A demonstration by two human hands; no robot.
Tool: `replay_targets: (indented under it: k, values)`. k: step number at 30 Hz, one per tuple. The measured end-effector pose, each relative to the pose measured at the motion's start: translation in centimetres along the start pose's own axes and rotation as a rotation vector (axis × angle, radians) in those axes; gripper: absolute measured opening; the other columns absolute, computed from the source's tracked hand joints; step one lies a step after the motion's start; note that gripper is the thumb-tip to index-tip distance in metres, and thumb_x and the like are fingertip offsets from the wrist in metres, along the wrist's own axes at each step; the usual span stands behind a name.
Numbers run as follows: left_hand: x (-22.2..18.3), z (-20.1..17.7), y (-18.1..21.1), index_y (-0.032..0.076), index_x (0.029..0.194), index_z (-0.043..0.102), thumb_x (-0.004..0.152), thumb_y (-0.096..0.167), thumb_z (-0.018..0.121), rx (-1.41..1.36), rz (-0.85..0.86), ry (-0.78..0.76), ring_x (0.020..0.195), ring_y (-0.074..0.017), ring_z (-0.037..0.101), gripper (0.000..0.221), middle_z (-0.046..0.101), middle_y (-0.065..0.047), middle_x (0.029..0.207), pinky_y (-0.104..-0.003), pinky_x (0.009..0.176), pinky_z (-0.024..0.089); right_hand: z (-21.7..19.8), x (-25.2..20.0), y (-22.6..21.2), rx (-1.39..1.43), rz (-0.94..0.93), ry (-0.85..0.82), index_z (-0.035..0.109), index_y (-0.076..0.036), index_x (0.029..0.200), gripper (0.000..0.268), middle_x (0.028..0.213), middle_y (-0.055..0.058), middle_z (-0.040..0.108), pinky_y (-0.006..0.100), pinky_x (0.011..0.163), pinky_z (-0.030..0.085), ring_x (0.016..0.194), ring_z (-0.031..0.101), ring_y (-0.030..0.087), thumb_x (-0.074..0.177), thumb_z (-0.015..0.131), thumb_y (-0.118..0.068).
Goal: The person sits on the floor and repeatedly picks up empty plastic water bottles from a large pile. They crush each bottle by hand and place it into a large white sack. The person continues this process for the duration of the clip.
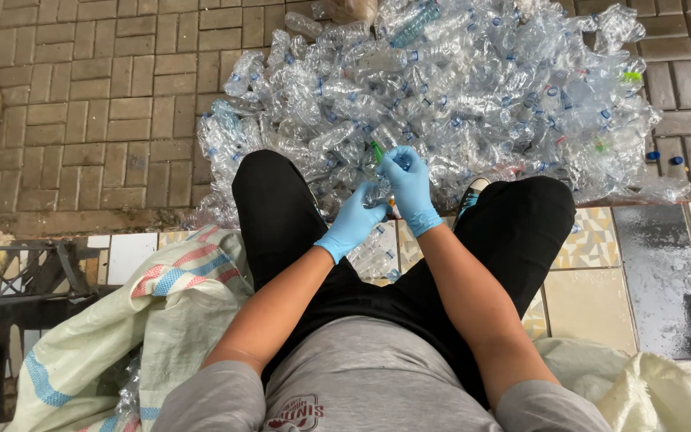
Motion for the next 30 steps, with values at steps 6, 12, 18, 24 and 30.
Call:
replay_targets:
  k: [6, 12, 18, 24, 30]
  values:
    - [0.4, 0.3, 0.8, 0.016, 0.129, 0.062, 0.084, 0.027, 0.079, 0.365, 0.04, 0.108, 0.122, -0.0367, 0.066, 0.049, 0.072, -0.015, 0.125, -0.047, 0.101, 0.056, -0.5, 0.8, 1.8, 0.018, -0.015, 0.091, 0.065, -0.011, 0.091, 0.011, 0.07, 0.007, 0.07, 0.024, 0.072, 0.052, 0.069, 0.065, 0.012, 0.086, 0.072, -0.004]
    - [-0.3, 0.6, 2.6, 0.021, 0.129, 0.061, 0.087, 0.032, 0.074, 0.452, -0.029, 0.088, 0.122, -0.0349, 0.066, 0.045, 0.074, -0.012, 0.122, -0.049, 0.105, 0.054, -0.9, 0.6, 1.5, -0.019, -0.038, 0.134, 0.065, -0.011, 0.091, 0.013, 0.072, 0.007, 0.071, 0.026, 0.073, 0.054, 0.071, 0.067, 0.011, 0.086, 0.073, -0.003]
    - [-2.1, 1.3, 5.2, 0.024, 0.133, 0.054, 0.093, 0.036, 0.066, 0.65, -0.074, 0.062, 0.123, -0.0361, 0.066, 0.044, 0.074, -0.013, 0.124, -0.051, 0.107, 0.051, -1.3, 1.1, 2.0, -0.136, -0.084, 0.184, 0.065, -0.012, 0.09, 0.013, 0.075, 0.009, 0.072, 0.029, 0.075, 0.058, 0.073, 0.071, 0.014, 0.087, 0.073, -0.002]
    - [-1.1, 1.6, 4.5, 0.021, 0.128, 0.053, 0.095, 0.031, 0.06, 0.841, 0.043, 0.123, 0.112, -0.0348, 0.072, 0.035, 0.076, -0.013, 0.114, -0.052, 0.1, 0.055, -1.4, 1.1, 2.1, -0.199, -0.091, 0.241, 0.065, -0.011, 0.09, 0.013, 0.077, 0.008, 0.072, 0.031, 0.077, 0.059, 0.073, 0.071, 0.015, 0.086, 0.072, -0.001]
    - [0.3, 1.2, 4.3, 0.017, 0.122, 0.056, 0.094, 0.039, 0.057, 0.868, 0.082, 0.123, 0.109, -0.0381, 0.072, 0.036, 0.076, -0.015, 0.11, -0.054, 0.095, 0.056, -2.1, 2.2, 3.2, -0.219, -0.134, 0.268, 0.065, -0.009, 0.095, 0.011, 0.082, 0.012, 0.072, 0.033, 0.075, 0.059, 0.077, 0.071, 0.015, 0.088, 0.071, -0.003]
Point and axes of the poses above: each hand's wrist, its own x-axis towards the middle knuckle, its own z-axis out of the palm, y = z × x, the point moved 6 cm from there along x, towards the middle knuckle
